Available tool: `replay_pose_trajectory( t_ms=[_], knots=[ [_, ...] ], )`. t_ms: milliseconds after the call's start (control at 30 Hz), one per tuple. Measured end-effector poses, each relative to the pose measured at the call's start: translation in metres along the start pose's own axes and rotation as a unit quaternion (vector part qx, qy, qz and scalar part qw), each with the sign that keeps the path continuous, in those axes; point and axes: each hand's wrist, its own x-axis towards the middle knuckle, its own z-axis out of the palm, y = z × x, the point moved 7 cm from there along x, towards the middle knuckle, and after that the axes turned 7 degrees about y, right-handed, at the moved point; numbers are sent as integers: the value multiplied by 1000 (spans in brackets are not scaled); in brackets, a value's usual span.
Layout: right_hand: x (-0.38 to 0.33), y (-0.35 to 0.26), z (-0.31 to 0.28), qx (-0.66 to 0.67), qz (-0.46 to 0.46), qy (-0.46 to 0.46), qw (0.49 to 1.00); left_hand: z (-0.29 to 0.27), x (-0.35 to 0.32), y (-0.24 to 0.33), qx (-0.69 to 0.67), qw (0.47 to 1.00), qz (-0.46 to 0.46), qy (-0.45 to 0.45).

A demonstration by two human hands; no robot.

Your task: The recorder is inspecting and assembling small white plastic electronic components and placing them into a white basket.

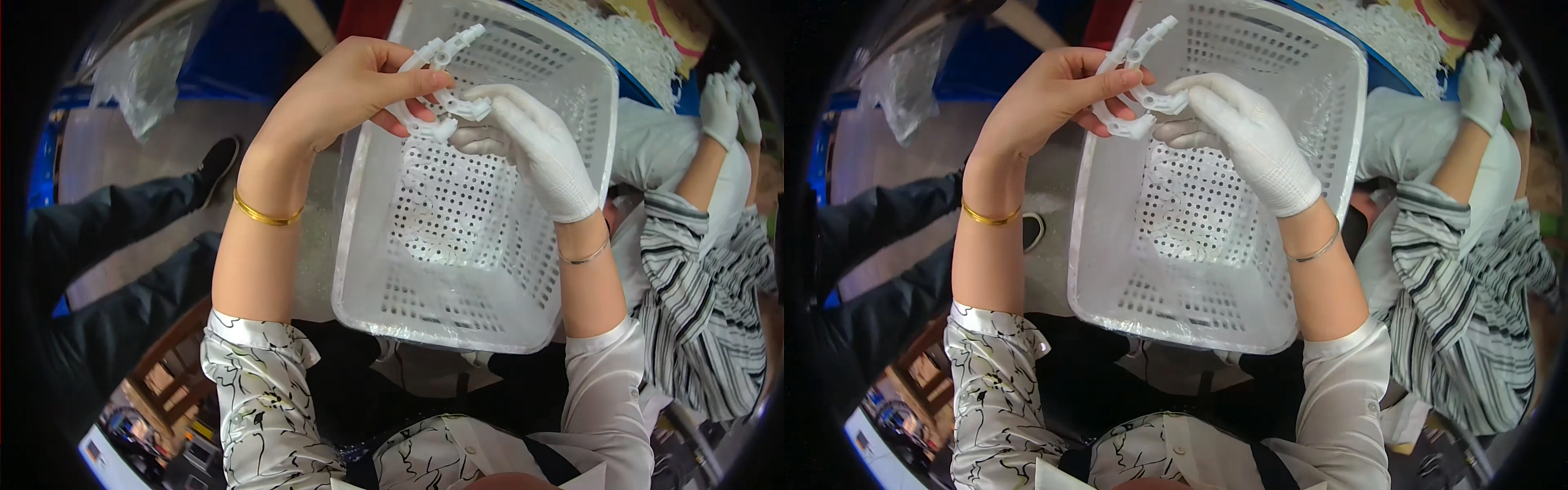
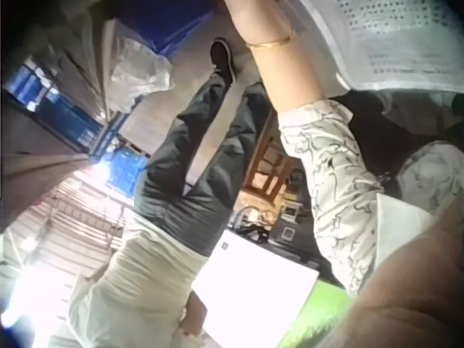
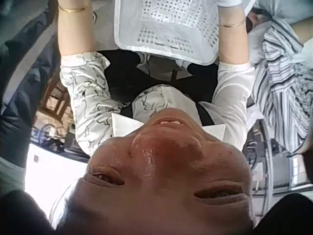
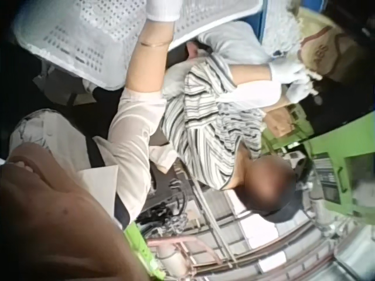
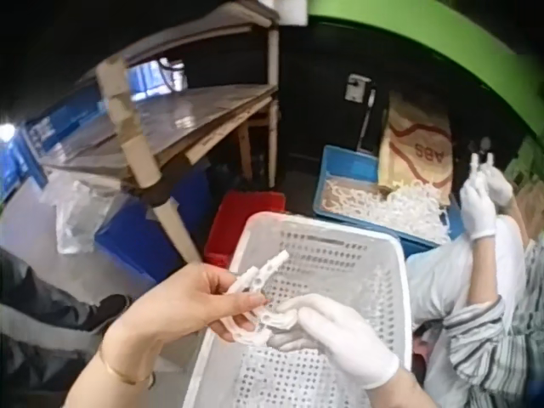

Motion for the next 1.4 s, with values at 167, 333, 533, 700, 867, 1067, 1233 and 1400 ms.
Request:
replay_pose_trajectory(
  t_ms=[167,333,533,700,867,1067,1233,1400],
  knots=[
    [4,15,34,38,49,-45,997,-24,-38,-22,-8,999,-32,43],
    [1,23,51,30,54,-76,995,-30,-53,-31,-15,997,-57,53],
    [-11,26,37,-6,36,-7,999,-1,-16,-32,-26,997,-77,-4],
    [-24,37,21,53,51,96,993,25,3,-38,-41,995,-67,-57],
    [-31,54,28,39,61,108,992,25,-6,-65,-52,991,-96,-77],
    [-40,69,43,48,48,126,990,19,-23,-68,-40,993,-96,-58],
    [-42,68,54,61,36,120,990,12,-34,-66,-53,992,-104,-52],
    [-37,69,64,75,27,90,993,-2,-41,-68,-58,991,-113,-31]
  ],
)
